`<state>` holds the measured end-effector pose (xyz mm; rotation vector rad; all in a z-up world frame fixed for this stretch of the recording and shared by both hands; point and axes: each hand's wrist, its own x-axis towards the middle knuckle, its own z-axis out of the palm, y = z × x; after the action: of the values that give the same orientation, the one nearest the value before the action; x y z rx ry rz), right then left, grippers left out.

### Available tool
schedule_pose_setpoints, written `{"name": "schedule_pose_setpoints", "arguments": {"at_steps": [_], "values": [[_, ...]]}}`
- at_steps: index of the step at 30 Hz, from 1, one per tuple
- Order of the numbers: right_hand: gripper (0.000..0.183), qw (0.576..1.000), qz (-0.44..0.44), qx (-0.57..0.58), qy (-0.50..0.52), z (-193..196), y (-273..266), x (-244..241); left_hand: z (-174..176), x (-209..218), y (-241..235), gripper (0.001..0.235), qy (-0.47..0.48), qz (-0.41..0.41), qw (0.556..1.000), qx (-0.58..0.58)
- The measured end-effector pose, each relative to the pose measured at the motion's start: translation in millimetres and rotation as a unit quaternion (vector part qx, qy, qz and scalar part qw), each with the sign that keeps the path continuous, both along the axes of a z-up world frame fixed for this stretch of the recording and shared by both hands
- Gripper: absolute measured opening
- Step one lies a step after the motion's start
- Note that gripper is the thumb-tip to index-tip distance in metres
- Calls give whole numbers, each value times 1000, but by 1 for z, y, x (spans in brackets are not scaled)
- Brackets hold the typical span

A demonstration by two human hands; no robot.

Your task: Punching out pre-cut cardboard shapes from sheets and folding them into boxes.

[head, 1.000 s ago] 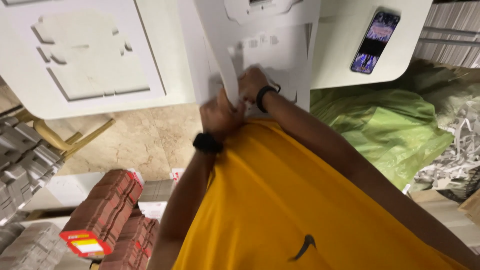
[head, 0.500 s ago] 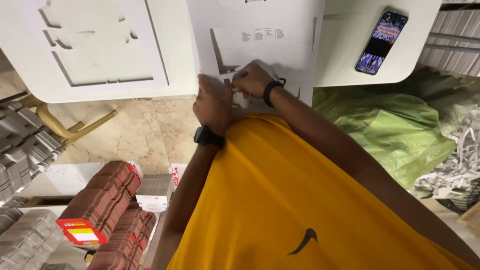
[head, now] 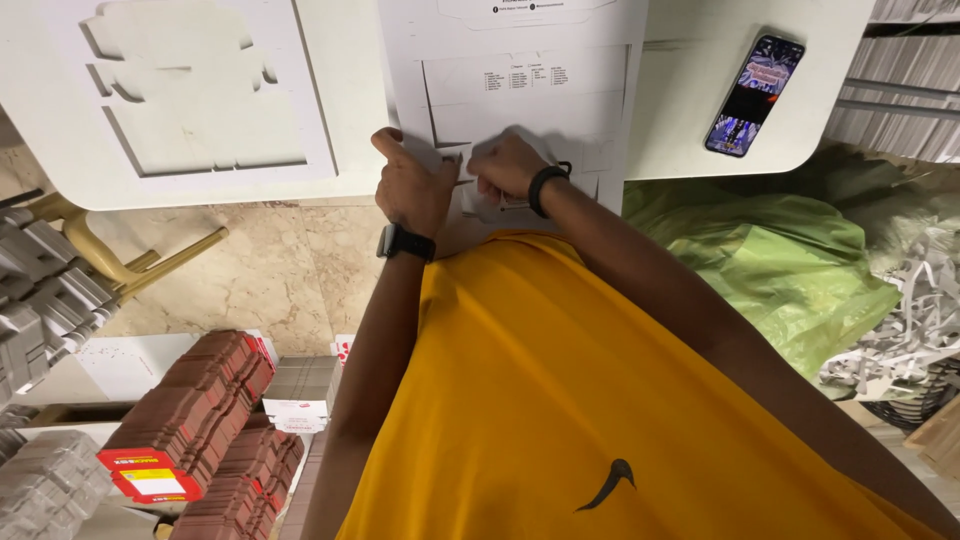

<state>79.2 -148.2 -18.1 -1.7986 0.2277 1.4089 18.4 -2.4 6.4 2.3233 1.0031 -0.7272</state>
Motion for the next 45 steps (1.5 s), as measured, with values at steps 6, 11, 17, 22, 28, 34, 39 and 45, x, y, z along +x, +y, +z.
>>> {"name": "schedule_pose_setpoints", "arguments": {"at_steps": [6, 11, 17, 22, 28, 34, 39, 45], "values": [[32, 998, 62, -16, -26, 58, 11, 12, 3, 10, -1, 50, 42, -15, 999, -17], [28, 998, 42, -23, -35, 61, 13, 12, 9, 10, -3, 45, 51, -24, 998, -12], [22, 998, 23, -40, -50, 46, 12, 8, 4, 10, -7, 43, 49, -49, 998, 6], [20, 996, 27, -55, -70, 27, 6, 6, 12, 4, -23, 46, 20, -78, 996, 41], [16, 974, 162, -52, -149, -34, 4, -18, 33, -34, -35, 59, -116, -130, 974, 147], [34, 997, 10, 7, -74, 46, 6, 3, -16, -33, -16, 53, -107, -6, 988, 109], [34, 998, 28, -9, -64, 48, 5, 5, -27, -33, -14, 59, -171, 18, 981, 94], [30, 999, 15, -4, -46, 67, 0, 10, -58, -36, 0, 65, -162, 0, 980, 115]]}}
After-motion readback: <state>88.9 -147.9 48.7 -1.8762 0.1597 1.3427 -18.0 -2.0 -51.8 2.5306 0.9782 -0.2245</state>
